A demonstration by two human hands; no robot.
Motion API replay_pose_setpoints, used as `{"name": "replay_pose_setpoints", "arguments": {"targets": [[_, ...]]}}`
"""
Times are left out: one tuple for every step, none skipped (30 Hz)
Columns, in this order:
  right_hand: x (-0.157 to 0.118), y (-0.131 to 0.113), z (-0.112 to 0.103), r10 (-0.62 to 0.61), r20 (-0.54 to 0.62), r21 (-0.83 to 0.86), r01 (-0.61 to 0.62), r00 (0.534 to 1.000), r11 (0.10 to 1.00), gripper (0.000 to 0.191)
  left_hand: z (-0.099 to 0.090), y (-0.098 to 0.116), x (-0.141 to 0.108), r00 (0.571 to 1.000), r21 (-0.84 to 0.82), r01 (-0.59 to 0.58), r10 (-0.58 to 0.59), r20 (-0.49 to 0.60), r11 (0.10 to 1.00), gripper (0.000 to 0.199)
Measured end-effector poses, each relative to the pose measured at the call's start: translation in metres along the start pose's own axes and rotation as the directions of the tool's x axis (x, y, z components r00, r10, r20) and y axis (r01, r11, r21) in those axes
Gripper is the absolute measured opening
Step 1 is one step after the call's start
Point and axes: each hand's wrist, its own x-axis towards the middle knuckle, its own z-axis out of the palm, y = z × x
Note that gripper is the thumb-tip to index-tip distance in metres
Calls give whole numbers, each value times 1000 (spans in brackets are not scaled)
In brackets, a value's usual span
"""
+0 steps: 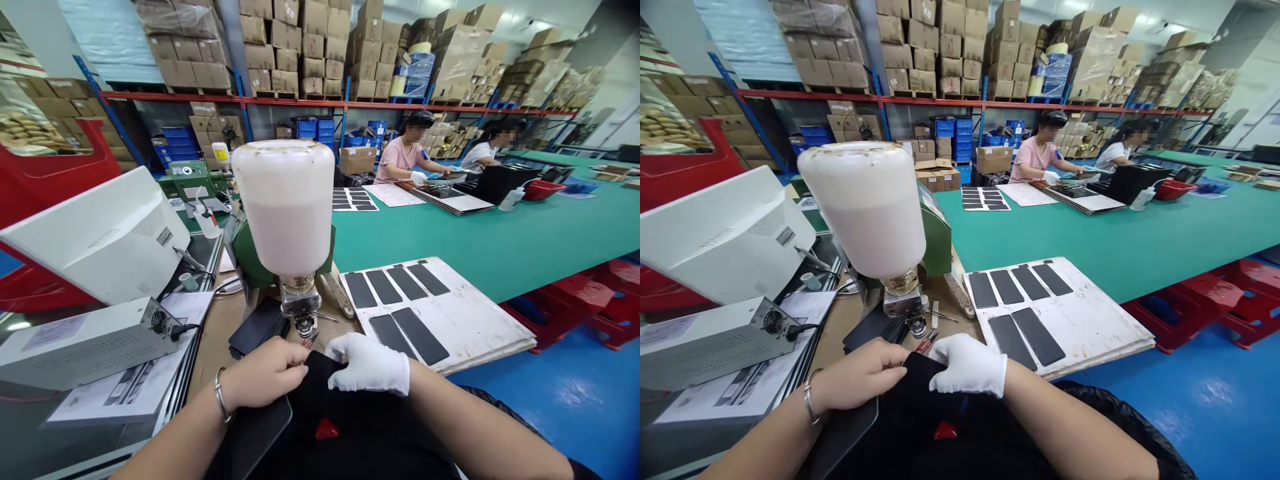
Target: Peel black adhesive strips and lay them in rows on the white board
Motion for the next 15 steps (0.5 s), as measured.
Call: {"name": "replay_pose_setpoints", "arguments": {"targets": [[-1, 0, 2, 44, -7, 48, -44, 999, 998, 21, -1, -7, 3, 999, -74, 33, -31, 26, 997, 25], [-2, 0, 3, 70, -20, 128, -67, 997, 989, 19, -3, -16, 6, 997, -172, 61, -53, 49, 983, 25], [-3, 0, 2, 73, -26, 240, -65, 997, 968, 19, -4, -26, 8, 996, -278, 80, -63, 70, 957, 30], [-4, 1, 1, 59, -29, 375, -44, 998, 926, 19, -5, -35, 10, 994, -378, 88, -59, 89, 922, 40], [-6, 0, 0, 39, -37, 511, -15, 999, 859, 20, -4, -44, 13, 994, -461, 82, -38, 103, 884, 53], [-7, 0, -2, 21, -50, 631, 15, 999, 775, 24, -2, -52, 15, 993, -528, 67, -8, 114, 847, 65], [-7, -1, -4, 11, -67, 717, 40, 998, 696, 28, 1, -58, 17, 992, -579, 50, 25, 122, 814, 74], [-8, -2, -5, 15, -93, 766, 62, 996, 640, 31, 4, -61, 19, 991, -619, 33, 52, 120, 784, 81], [-7, -4, -7, 29, -119, 789, 77, 992, 610, 33, 8, -63, 21, 992, -652, 10, 72, 99, 758, 85], [-7, -7, -8, 48, -136, 797, 81, 990, 598, 32, 12, -63, 22, 994, -679, -15, 84, 69, 734, 85], [-6, -10, -8, 63, -144, 798, 79, 988, 597, 30, 15, -61, 21, 996, -702, -41, 87, 30, 711, 83], [-4, -13, -8, 73, -150, 800, 77, 986, 595, 28, 17, -60, 20, 996, -723, -67, 84, -13, 688, 81], [-2, -17, -7, 74, -149, 805, 78, 986, 588, 25, 19, -59, 17, 995, -739, -92, 79, -53, 667, 80], [1, -21, -4, 65, -142, 813, 79, 988, 577, 23, 19, -60, 12, 994, -752, -109, 77, -77, 651, 80], [5, -26, -1, 48, -129, 821, 80, 990, 566, 21, 18, -62, 6, 994, -760, -112, 82, -78, 641, 83]]}}
